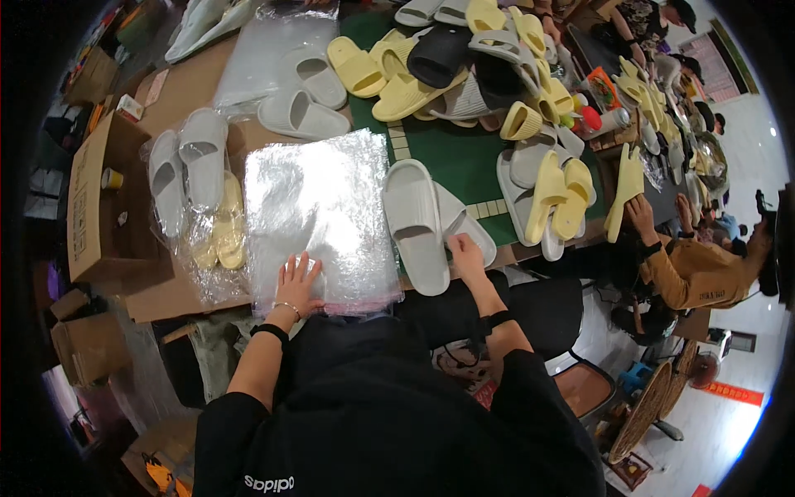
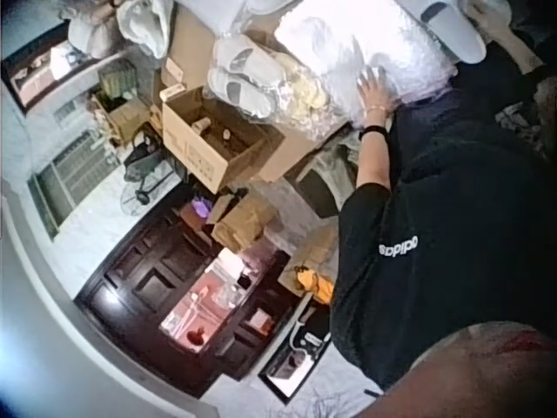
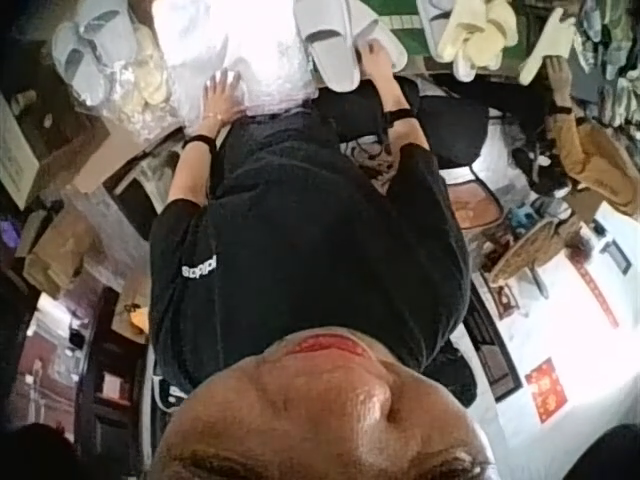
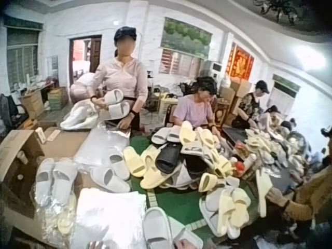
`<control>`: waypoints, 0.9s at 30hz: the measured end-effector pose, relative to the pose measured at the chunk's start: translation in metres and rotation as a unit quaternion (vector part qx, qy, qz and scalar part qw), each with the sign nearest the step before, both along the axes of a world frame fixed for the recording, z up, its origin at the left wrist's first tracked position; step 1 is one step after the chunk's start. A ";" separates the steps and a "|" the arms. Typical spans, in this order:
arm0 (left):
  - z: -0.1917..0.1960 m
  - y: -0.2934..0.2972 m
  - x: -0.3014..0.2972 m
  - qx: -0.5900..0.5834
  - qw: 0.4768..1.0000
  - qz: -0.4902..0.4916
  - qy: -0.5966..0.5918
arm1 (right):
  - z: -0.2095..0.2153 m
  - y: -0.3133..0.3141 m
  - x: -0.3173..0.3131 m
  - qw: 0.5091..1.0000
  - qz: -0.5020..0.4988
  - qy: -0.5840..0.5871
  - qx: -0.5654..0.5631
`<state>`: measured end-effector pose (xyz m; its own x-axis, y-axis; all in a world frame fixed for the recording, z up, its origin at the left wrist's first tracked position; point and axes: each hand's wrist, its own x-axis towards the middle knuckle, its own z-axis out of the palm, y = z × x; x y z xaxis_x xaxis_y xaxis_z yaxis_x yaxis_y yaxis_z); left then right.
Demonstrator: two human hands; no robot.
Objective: Placing finished sandals/slides into individual plastic bags.
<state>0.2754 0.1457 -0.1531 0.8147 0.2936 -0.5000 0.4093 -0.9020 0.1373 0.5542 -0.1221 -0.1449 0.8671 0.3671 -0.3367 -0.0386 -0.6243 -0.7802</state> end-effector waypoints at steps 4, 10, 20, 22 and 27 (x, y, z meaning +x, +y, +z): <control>-0.010 0.002 0.000 -0.004 0.999 0.010 -0.033 | -0.040 0.011 -0.006 0.963 0.134 -0.224 -0.065; -0.014 0.000 -0.010 0.004 0.995 0.017 -0.095 | -0.033 0.040 0.028 0.966 -0.103 -0.168 0.167; -0.002 0.003 0.003 -0.075 0.970 0.118 -0.200 | -0.040 0.042 0.052 0.935 -0.085 0.179 0.295; -0.005 0.003 0.004 -0.077 0.968 0.122 -0.206 | -0.040 0.048 0.065 0.946 -0.093 0.201 0.235; -0.007 0.002 0.003 -0.084 0.963 0.141 -0.212 | -0.019 0.068 0.049 0.932 -0.220 0.043 0.284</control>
<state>0.2789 0.1477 -0.1606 0.8561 0.4767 -0.1995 0.5094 -0.7139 0.4804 0.6030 -0.0546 -0.1637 0.9546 0.1226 -0.2714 -0.2709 -0.0208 -0.9624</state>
